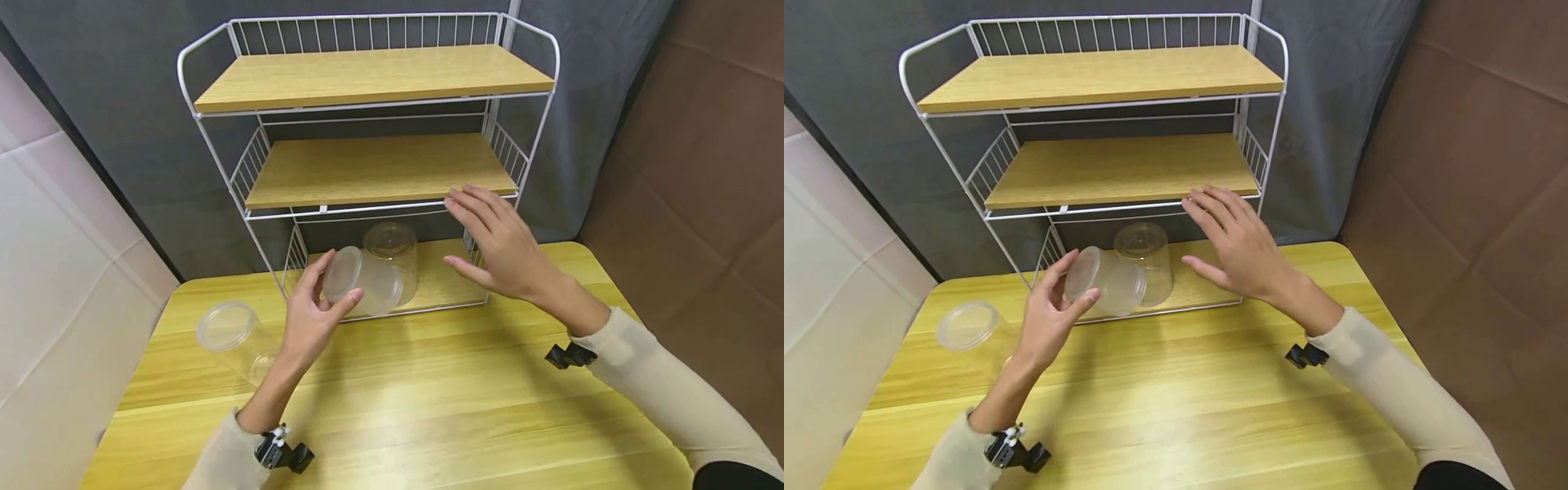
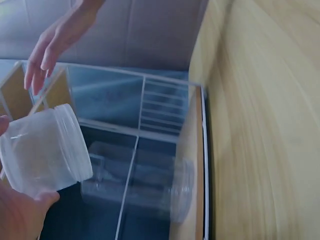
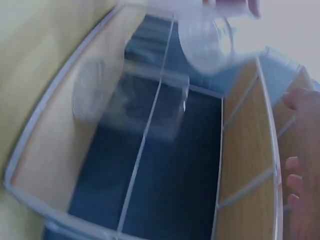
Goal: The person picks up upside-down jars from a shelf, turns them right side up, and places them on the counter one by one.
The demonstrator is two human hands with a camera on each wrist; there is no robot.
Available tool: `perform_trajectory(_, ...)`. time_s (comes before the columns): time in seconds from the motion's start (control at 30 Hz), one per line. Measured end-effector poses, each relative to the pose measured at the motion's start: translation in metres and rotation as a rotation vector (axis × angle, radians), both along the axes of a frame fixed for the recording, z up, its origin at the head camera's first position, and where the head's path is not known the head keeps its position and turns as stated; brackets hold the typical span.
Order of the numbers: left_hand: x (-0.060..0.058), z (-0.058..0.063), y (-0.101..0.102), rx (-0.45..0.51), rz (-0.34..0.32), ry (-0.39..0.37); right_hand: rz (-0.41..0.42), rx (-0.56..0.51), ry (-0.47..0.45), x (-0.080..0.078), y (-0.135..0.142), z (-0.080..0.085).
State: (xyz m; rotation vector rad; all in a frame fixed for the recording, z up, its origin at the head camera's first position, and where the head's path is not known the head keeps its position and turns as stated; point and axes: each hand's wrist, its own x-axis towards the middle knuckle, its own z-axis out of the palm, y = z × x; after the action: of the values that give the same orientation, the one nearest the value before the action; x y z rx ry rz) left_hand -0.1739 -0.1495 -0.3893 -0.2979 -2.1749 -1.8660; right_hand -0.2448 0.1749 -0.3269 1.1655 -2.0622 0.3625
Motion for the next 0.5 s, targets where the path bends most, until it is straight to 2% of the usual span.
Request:
perform_trajectory(0.07,0.001,0.002,0.005,0.065,-0.046,0.012,0.068,-0.047,-0.043,0.01,-0.005,-0.007)
perform_trajectory(0.17,0.003,0.006,0.014,0.162,-0.121,0.038,0.152,-0.128,-0.183,0.026,-0.014,-0.023)
perform_trajectory(0.33,0.005,0.01,0.028,0.241,-0.205,0.093,0.216,-0.28,-0.566,0.046,-0.028,-0.046)
perform_trajectory(0.43,0.006,0.012,0.036,0.267,-0.231,0.13,0.307,-0.435,-0.801,0.052,-0.035,-0.055)
perform_trajectory(0.5,0.006,0.013,0.042,0.283,-0.244,0.148,0.382,-0.553,-0.924,0.054,-0.039,-0.058)
